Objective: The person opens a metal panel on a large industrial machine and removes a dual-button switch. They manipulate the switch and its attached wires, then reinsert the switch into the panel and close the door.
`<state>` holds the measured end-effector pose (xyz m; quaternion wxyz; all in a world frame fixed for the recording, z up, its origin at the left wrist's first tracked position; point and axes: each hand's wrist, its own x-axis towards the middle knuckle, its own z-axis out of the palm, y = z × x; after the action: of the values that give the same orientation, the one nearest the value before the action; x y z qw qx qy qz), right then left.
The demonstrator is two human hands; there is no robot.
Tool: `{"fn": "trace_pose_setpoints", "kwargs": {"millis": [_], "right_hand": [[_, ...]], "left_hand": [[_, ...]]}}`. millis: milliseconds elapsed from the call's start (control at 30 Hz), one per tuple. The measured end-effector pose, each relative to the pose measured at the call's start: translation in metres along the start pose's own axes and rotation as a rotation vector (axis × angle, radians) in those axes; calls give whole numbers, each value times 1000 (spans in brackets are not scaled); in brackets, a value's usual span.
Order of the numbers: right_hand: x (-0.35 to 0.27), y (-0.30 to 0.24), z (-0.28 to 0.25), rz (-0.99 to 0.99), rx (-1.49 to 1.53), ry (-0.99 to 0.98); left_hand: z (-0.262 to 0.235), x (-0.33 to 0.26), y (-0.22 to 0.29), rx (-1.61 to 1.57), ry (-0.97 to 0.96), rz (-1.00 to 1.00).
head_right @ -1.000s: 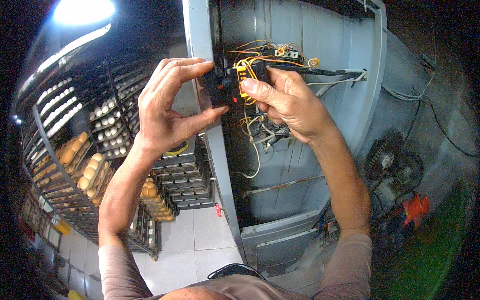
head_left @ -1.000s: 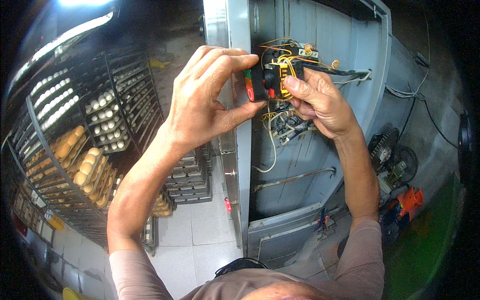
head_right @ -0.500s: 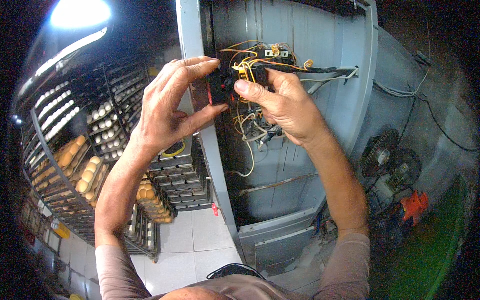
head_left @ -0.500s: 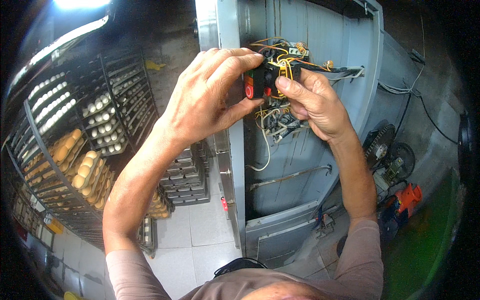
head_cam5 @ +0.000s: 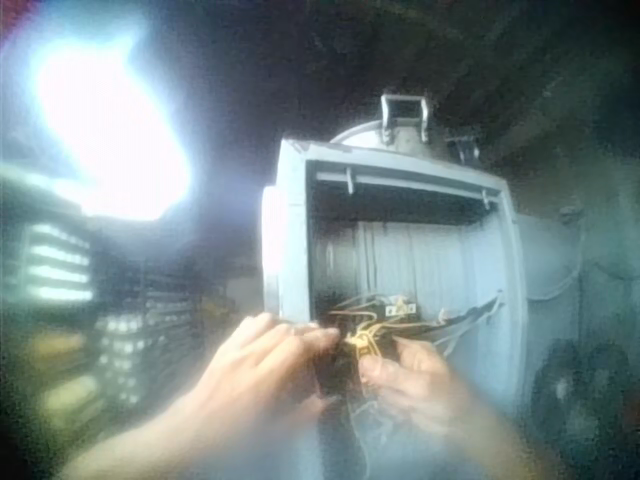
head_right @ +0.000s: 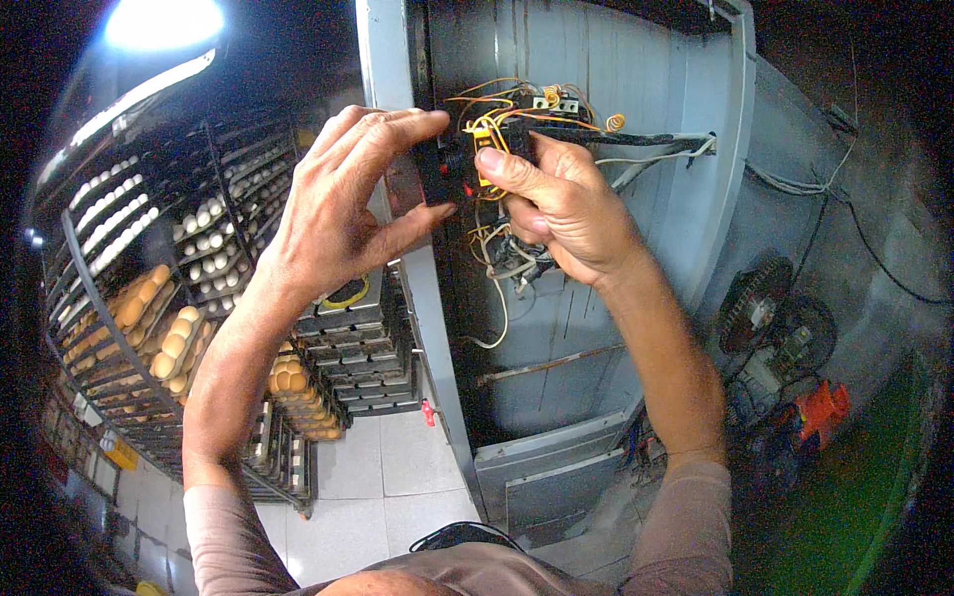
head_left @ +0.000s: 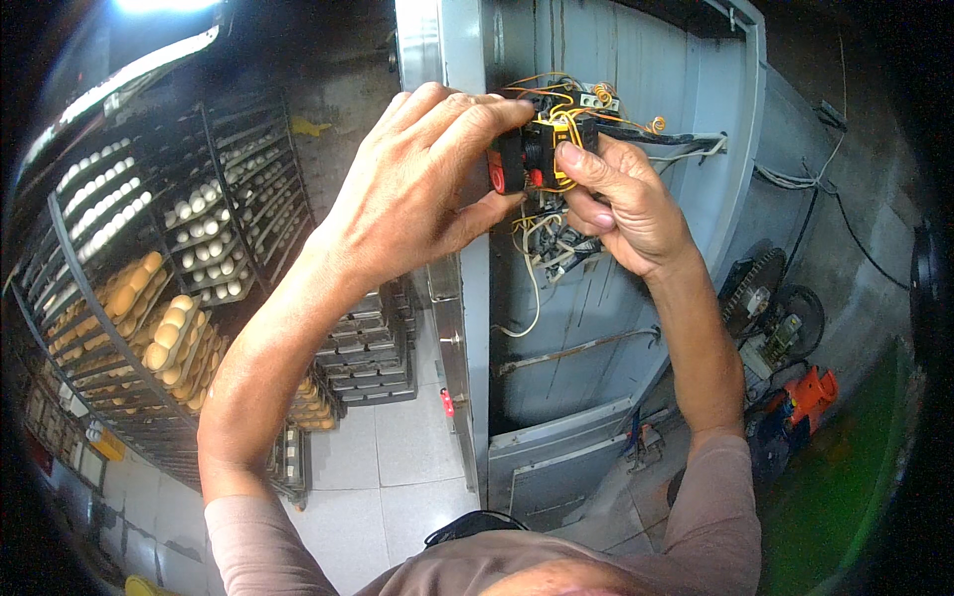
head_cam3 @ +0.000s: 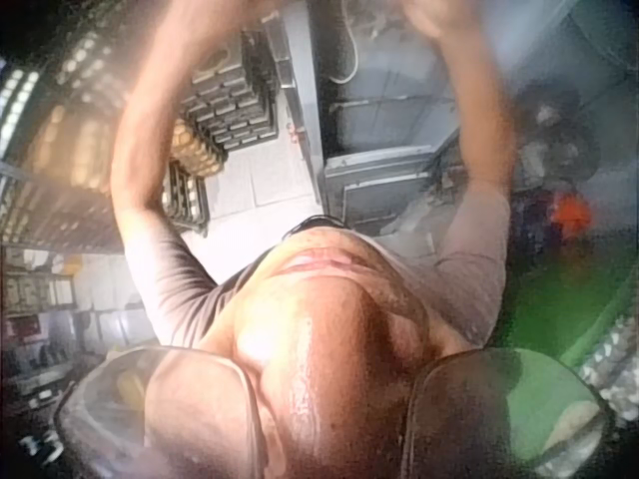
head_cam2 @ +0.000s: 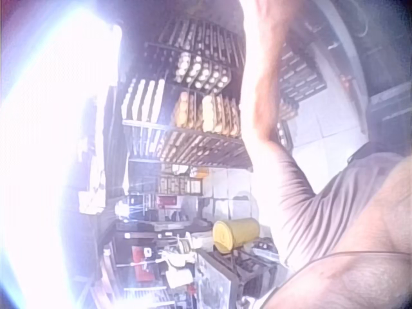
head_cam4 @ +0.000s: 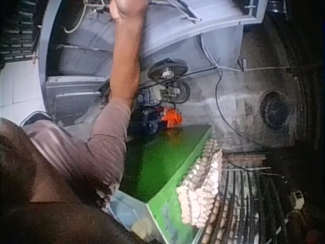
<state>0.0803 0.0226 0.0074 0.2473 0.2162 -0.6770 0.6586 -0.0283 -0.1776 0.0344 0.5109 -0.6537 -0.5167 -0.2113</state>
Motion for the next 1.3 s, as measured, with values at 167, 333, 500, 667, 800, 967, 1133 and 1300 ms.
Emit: {"fn": "trace_pose_setpoints", "kwargs": {"millis": [167,333,500,667,800,967,1133,1300], "right_hand": [[1,-1,0,9,13,13],[-1,0,2,-9,0,40],[1,-1,4,31,122,11],[2,2,-2,64,217,-15],[1,0,-3,67,220,-36],[4,-1,-4,110,295,-50],[4,-4,1,150,346,21],[6,-3,2,139,387,4]], "left_hand": [[2,0,-6,21,46,59],[7,4,-1,158,17,86],[13,6,5,192,18,46],[13,11,7,193,4,33],[16,8,-2,169,-32,152],[15,17,-17,142,80,407],[11,31,-22,209,21,564],[14,40,-24,177,9,604]]}}
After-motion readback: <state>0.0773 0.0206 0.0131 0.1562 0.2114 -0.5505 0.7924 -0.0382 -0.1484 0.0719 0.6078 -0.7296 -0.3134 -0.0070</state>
